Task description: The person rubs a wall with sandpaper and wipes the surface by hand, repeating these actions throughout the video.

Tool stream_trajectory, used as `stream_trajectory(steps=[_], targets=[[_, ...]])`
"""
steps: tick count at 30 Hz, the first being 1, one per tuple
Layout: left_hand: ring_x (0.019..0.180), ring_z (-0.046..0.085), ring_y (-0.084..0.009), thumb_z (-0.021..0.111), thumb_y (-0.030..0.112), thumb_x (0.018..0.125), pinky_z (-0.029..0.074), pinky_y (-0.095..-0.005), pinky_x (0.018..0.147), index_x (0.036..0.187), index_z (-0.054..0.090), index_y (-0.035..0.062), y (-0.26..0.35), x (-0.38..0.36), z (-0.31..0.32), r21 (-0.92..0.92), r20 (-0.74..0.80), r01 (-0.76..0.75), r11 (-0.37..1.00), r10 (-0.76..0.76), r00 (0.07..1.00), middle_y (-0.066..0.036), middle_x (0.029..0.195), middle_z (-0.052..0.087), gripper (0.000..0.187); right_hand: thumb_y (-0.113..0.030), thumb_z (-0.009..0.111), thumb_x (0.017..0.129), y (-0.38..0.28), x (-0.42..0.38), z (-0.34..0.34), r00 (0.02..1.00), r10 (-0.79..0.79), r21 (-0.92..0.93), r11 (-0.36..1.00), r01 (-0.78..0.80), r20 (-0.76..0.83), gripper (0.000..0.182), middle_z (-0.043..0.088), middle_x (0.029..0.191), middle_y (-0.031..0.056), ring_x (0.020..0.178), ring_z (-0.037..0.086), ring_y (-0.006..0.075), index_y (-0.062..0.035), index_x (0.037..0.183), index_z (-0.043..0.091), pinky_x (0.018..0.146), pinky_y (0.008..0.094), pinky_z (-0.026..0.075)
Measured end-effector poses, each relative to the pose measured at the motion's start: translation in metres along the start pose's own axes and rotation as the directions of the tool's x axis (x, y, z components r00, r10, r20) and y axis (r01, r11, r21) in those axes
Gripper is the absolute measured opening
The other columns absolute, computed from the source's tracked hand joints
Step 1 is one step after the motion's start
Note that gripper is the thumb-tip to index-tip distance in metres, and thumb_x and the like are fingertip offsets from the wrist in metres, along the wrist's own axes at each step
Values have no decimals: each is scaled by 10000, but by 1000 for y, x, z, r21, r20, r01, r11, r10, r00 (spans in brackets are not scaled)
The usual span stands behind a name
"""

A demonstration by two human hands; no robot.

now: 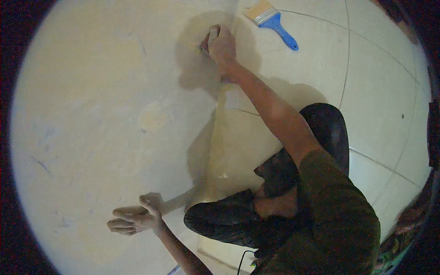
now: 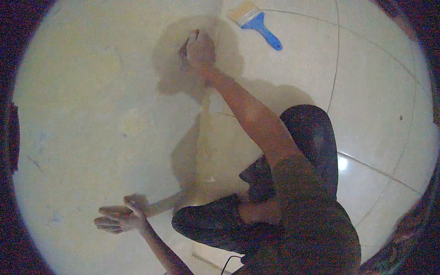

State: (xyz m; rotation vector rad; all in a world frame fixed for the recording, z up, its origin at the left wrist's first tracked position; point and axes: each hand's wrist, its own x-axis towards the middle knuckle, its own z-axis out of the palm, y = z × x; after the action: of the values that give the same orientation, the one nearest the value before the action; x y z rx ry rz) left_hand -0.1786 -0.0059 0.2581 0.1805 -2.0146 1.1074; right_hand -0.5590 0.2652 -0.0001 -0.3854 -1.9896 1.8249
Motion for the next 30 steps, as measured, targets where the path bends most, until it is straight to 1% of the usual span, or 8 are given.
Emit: stream_trajectory(steps=[4, 7, 10, 13, 16, 20, 22, 30], targets=[[1557, 144, -470, 453, 778, 913, 155, -614, 1202, 1616, 329, 105, 0, -3, 7, -21, -34, 5, 1000, -6, 999, -271, 1685, 162, 981, -355, 487, 1037, -51, -19, -8, 982, 186, 69, 980, -189, 40, 408, 680, 1062, 292, 1036, 659, 469, 21, 1165, 582, 943, 533, 495], [1556, 147, -471, 453, 775, 914, 159, -611, 1201, 1615, 335, 112, 3, 1, 19, -28, -69, -21, 999, 19, 997, -270, 1686, 164, 972, -357, 472, 1045, -34, 38, -10, 958, 281, -1, 960, -281, -52, 407, 677, 1062, 292, 1041, 656, 472, 22, 1158, 567, 950, 527, 489], [1555, 148, -476, 460, 756, 922, 165, -619, 1195, 1617, 331, 121, 12, -5, 19, -35, -58, 0, 999, -2, 998, -266, 1688, 159, 951, -355, 464, 1049, -37, 28, -29, 967, 243, -77, 969, -237, 79, 402, 679, 1076, 282, 1042, 654, 476, 22, 1148, 561, 960, 529, 488], [1553, 146, -481, 477, 744, 920, 165, -630, 1191, 1620, 326, 130, 12, -7, 21, -65, -47, 0, 998, -3, 999, -263, 1690, 153, 943, -356, 465, 1048, -46, 27, -28, 960, 271, -199, 946, -254, 63, 404, 687, 1075, 266, 1051, 657, 466, 24, 1143, 565, 954, 526, 493], [1552, 142, -484, 498, 742, 910, 164, -640, 1187, 1619, 328, 130, 10, -12, 22, -58, -50, -15, 998, 12, 999, -262, 1692, 144, 952, -371, 464, 1044, -10, 55, -14, 964, 244, -154, 954, -259, -107, 409, 684, 1112, 269, 1085, 653, 453, 11, 1137, 576, 961, 525, 496], [1553, 133, -486, 519, 748, 901, 166, -649, 1187, 1616, 332, 128, 17, -7, 17, -52, -25, 22, 998, -24, 999, -261, 1694, 138, 965, -404, 445, 1048, -12, 56, -17, 938, 346, -111, 933, -343, 3, 435, 675, 1148, 279, 1106, 645, 460, -10, 1166, 586, 959, 541, 493], [1552, 128, -490, 511, 767, 896, 161, -658, 1186, 1618, 328, 128, 18, -4, 18, -65, -33, -3, 998, 1, 999, -264, 1693, 134, 981, -408, 407, 1067, -22, 48, -19, 961, 277, -209, 939, -272, -9, 451, 679, 1126, 281, 1083, 651, 466, -20, 1220, 580, 938, 572, 497], [1550, 140, -489, 467, 787, 908, 184, -657, 1174, 1617, 334, 140, 11, -12, 20, -31, -24, 12, 999, -12, 1000, -274, 1686, 153, 969, -441, 461, 1030, -26, 43, -16, 951, 299, -205, 929, -308, -73, 456, 676, 1147, 273, 1099, 639, 484, -25, 1155, 600, 958, 551, 487]])
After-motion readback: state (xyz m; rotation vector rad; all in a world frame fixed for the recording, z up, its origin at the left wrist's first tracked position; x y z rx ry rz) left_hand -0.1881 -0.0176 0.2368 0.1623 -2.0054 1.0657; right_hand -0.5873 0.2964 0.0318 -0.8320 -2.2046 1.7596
